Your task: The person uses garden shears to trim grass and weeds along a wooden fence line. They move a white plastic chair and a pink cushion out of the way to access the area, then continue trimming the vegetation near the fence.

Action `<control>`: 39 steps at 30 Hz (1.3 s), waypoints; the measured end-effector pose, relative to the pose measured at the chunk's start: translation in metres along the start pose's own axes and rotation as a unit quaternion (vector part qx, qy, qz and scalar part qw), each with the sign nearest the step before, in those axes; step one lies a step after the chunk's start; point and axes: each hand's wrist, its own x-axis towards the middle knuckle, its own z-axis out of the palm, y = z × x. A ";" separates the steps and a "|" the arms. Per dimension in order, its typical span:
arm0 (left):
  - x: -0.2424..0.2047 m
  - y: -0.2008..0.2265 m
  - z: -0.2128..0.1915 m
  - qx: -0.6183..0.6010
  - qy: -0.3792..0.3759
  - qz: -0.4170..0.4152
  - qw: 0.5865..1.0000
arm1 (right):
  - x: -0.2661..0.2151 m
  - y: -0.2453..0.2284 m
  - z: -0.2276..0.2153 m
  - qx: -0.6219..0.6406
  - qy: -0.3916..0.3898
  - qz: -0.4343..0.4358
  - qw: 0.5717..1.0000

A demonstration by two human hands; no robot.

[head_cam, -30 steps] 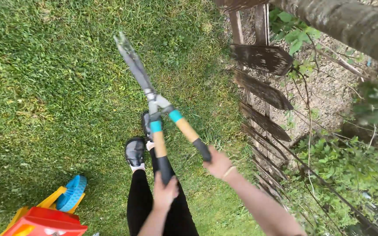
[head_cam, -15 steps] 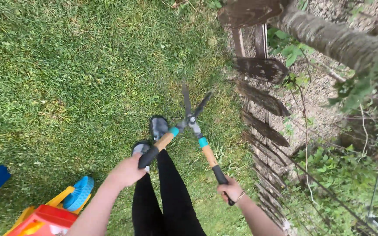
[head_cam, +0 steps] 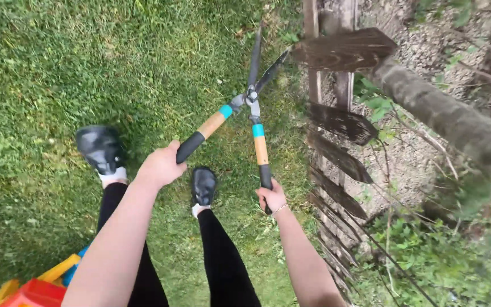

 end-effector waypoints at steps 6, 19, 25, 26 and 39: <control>0.095 -0.036 -0.063 0.058 -0.004 0.022 0.998 | 0.082 0.000 0.088 0.092 0.037 -0.016 0.995; 0.179 -0.069 -0.022 0.046 0.013 0.038 0.998 | 0.117 -0.064 0.264 0.263 0.130 -0.042 0.955; 0.108 -0.083 -0.022 0.041 -0.011 0.031 0.999 | 0.033 -0.050 0.278 0.264 0.136 -0.001 0.955; 0.080 -0.076 -0.033 0.051 -0.056 0.016 0.997 | 0.020 -0.034 0.282 0.266 0.137 0.011 0.954; 0.095 -0.095 -0.175 0.019 -0.016 0.014 1.000 | 0.055 -0.107 0.163 0.145 -0.002 -0.076 0.986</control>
